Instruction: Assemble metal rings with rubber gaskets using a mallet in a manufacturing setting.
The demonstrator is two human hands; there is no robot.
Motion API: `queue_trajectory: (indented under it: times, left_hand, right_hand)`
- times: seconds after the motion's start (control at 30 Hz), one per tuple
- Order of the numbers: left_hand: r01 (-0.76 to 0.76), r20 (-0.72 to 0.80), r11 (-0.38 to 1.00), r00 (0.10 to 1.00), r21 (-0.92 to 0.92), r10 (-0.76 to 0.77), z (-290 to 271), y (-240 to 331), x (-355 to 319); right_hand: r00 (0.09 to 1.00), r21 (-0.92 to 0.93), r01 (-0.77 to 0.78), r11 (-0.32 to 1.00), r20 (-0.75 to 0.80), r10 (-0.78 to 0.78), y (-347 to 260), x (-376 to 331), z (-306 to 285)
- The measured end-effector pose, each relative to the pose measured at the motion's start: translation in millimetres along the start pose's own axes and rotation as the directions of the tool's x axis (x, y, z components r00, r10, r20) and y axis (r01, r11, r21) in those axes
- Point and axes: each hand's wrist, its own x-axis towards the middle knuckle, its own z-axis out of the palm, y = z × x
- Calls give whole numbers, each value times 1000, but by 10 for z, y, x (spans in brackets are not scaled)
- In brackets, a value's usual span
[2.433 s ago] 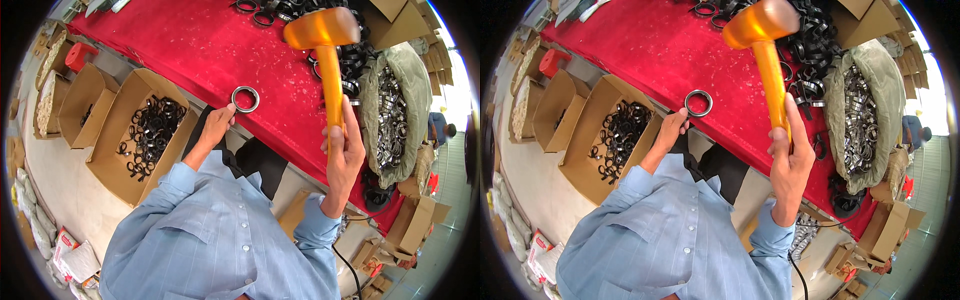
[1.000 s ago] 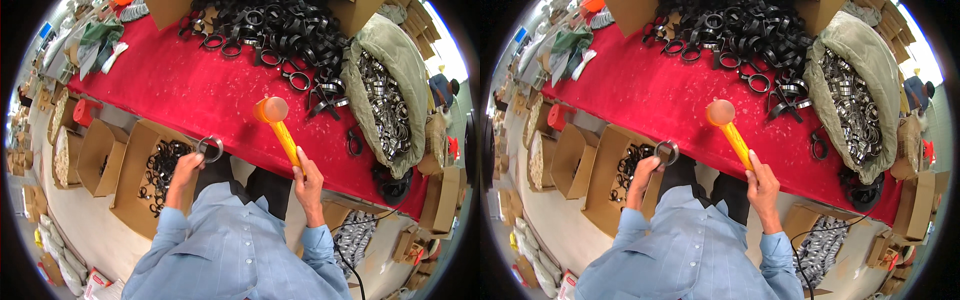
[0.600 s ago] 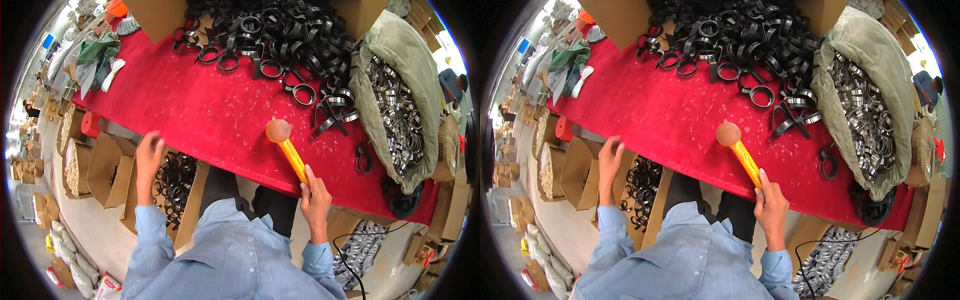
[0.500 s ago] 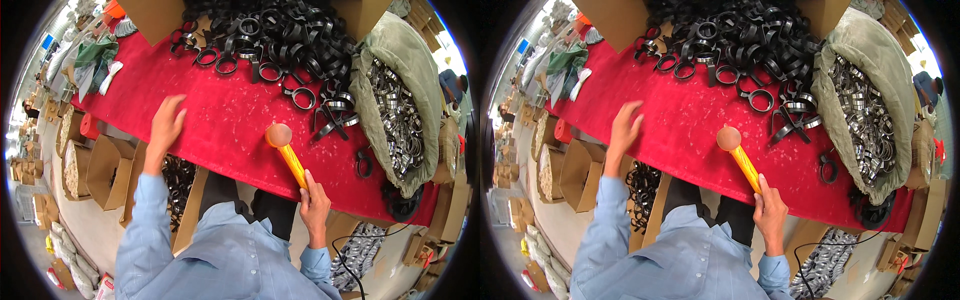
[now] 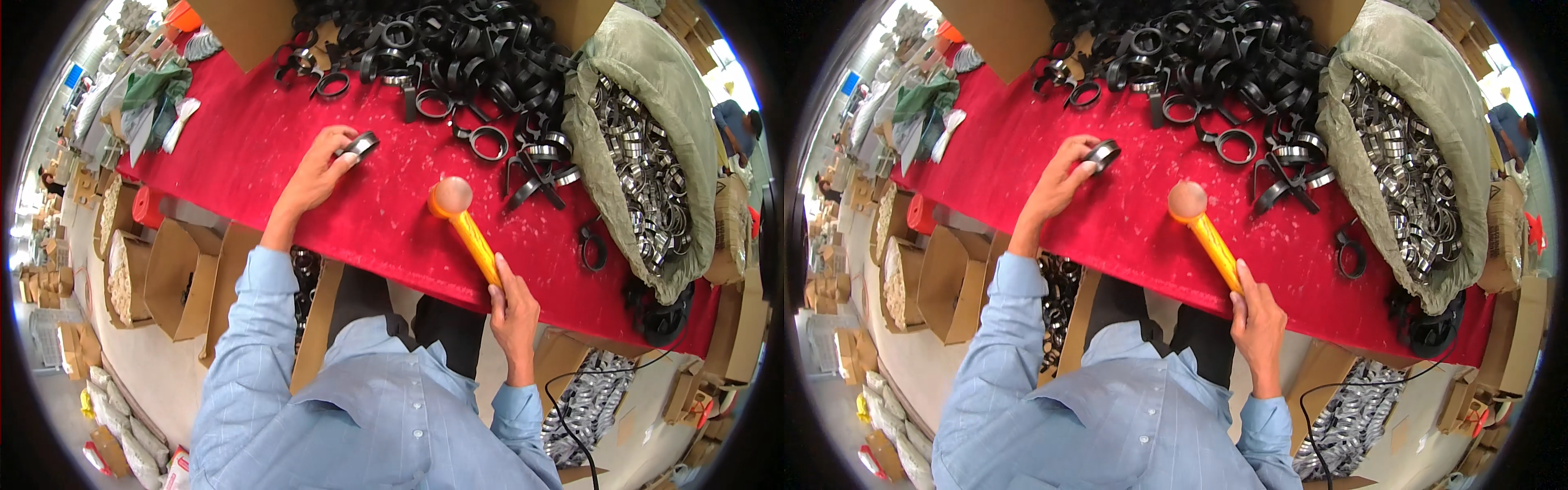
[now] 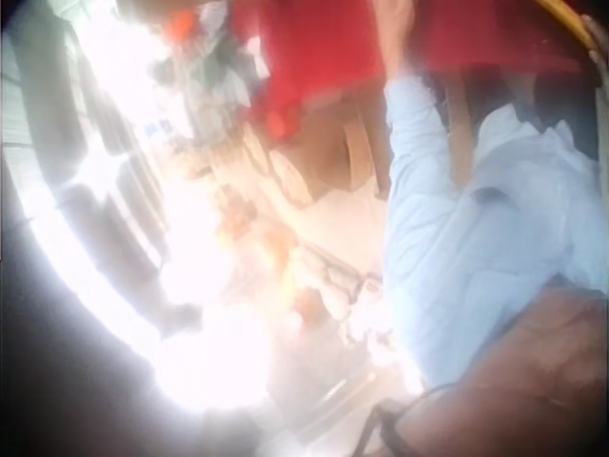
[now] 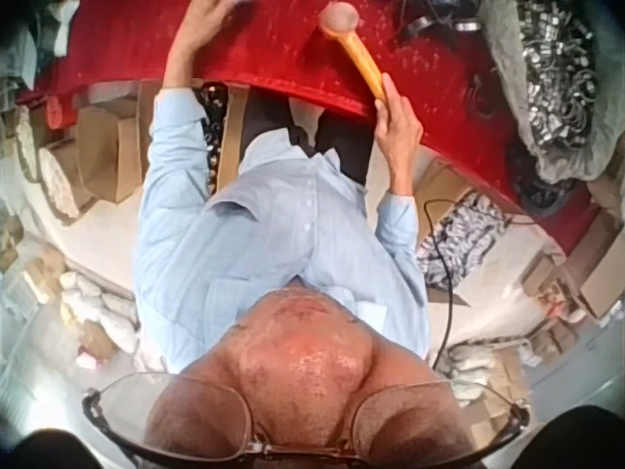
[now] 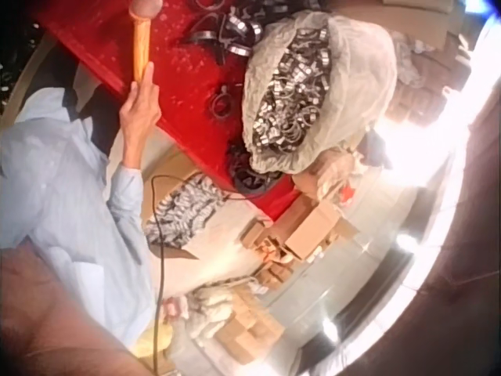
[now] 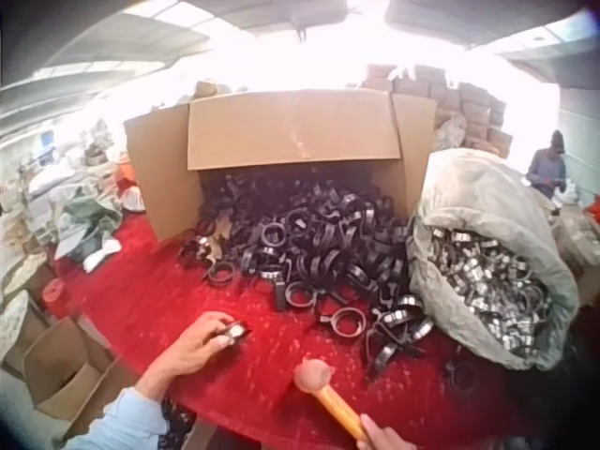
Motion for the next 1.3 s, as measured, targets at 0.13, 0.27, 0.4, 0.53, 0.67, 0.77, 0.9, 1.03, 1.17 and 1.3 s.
queue_trajectory:
  times: [0.13,0.27,0.4,0.53,0.67,0.77,0.9,1.03,1.17,1.3]
  left_hand:
    - [327,129,303,841,-895,-526,69,661,-805]
    - [348,338,-91,759,-933,-556,437,556,-1509]
    - [459,207,122,602,-880,-771,722,516,-1683]
    - [527,-187,500,537,-687,-822,853,728,-1593]
    - [531,-571,804,584,-269,-577,939,415,-1596]
    - [540,-604,821,596,-187,-529,944,401,-1604]
    - [535,-638,820,562,-204,-526,961,440,-1530]
    - [594,-658,779,506,-203,-558,990,401,-1560]
    - [509,-591,741,458,-438,-664,1026,374,-1607]
    - [302,-372,570,516,-765,-772,1051,440,-1718]
  right_hand:
    - [1000,17,28,999,-12,-28,51,-2,22]
    - [994,-2,111,994,-18,-111,51,12,59]
    - [998,78,66,995,-6,-66,62,-57,55]
    - [987,295,-132,946,125,98,-123,-257,-7]
    - [996,297,47,954,61,-68,-520,-337,-186]
    - [974,306,223,926,-32,-224,-743,-385,-279]
    - [958,343,288,894,-101,-269,-672,-520,-38]
    - [988,241,30,970,141,-66,-500,-606,141]
    - [965,120,179,977,174,-198,-448,-575,164]
    - [973,104,127,986,180,-145,-505,-571,244]
